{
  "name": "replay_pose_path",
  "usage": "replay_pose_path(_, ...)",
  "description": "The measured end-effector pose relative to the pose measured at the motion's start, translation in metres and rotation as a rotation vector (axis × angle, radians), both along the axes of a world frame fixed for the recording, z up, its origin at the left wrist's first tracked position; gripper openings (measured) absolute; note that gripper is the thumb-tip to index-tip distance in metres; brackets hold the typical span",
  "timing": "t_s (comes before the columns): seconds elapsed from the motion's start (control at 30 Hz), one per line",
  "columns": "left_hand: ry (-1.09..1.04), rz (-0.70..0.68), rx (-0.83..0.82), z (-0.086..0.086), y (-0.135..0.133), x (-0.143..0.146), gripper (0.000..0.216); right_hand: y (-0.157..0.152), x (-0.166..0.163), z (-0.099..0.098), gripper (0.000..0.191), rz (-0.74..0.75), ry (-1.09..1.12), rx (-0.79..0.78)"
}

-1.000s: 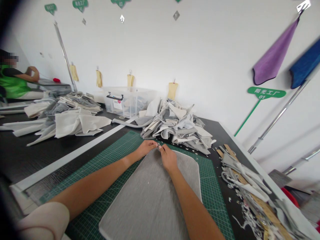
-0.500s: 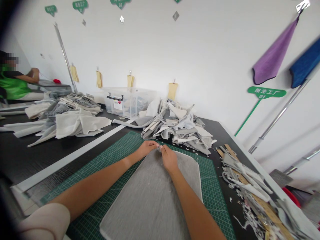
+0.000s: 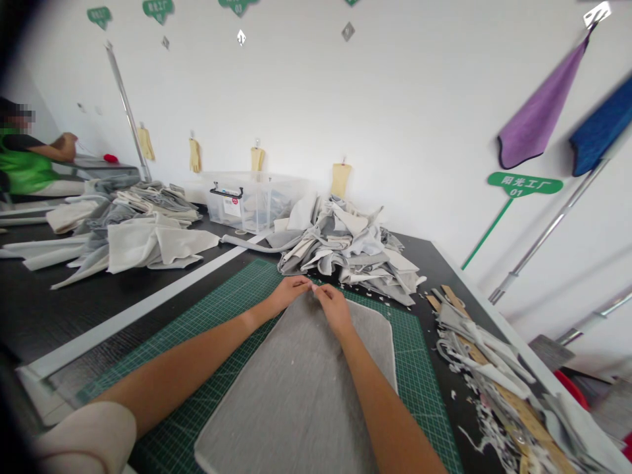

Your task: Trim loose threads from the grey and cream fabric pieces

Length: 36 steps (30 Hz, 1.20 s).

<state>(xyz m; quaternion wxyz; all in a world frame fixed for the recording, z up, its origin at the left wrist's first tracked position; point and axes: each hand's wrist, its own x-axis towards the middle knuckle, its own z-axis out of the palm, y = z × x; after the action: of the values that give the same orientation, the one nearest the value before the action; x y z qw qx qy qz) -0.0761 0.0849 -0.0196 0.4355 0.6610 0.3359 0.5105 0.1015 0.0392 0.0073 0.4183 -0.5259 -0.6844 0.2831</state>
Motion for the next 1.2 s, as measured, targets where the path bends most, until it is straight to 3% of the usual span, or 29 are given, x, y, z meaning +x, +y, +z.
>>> replay_pose_path(0.23, 0.019, -0.056, 0.039, 0.003, 0.001, 0.000, 0.030, 0.007, 0.004, 0.001, 0.037, 0.080, -0.021, 0.066)
replay_pose_path(0.37, 0.043, -0.079, 0.009, 0.008, -0.001, 0.002, 0.037, 0.008, 0.009, 0.005, 0.037, 0.029, -0.026, 0.064)
replay_pose_path(0.5, 0.136, -0.102, 0.019, 0.021, -0.011, 0.006, 0.041, 0.009, 0.017, 0.019, 0.039, -0.028, 0.048, 0.029)
replay_pose_path(0.6, 0.205, -0.208, -0.064, 0.035, -0.023, 0.006, 0.044, 0.009, 0.026, 0.037, 0.040, -0.062, 0.098, 0.015)
replay_pose_path(0.73, 0.295, -0.386, -0.243, 0.061, -0.041, 0.000, 0.044, 0.003, 0.042, 0.070, 0.041, -0.081, 0.152, 0.032)
replay_pose_path(0.9, 0.548, -0.520, -0.265, 0.098, -0.054, -0.014, 0.035, -0.020, 0.069, 0.122, 0.042, -0.115, 0.254, 0.087)
replay_pose_path(1.07, 0.750, -0.487, -0.158, 0.139, -0.061, -0.036, 0.025, -0.052, 0.104, 0.163, 0.041, -0.184, 0.379, 0.163)
replay_pose_path(1.2, 0.730, -0.370, -0.110, 0.186, -0.073, -0.067, 0.024, -0.083, 0.138, 0.185, 0.038, -0.248, 0.461, 0.248)
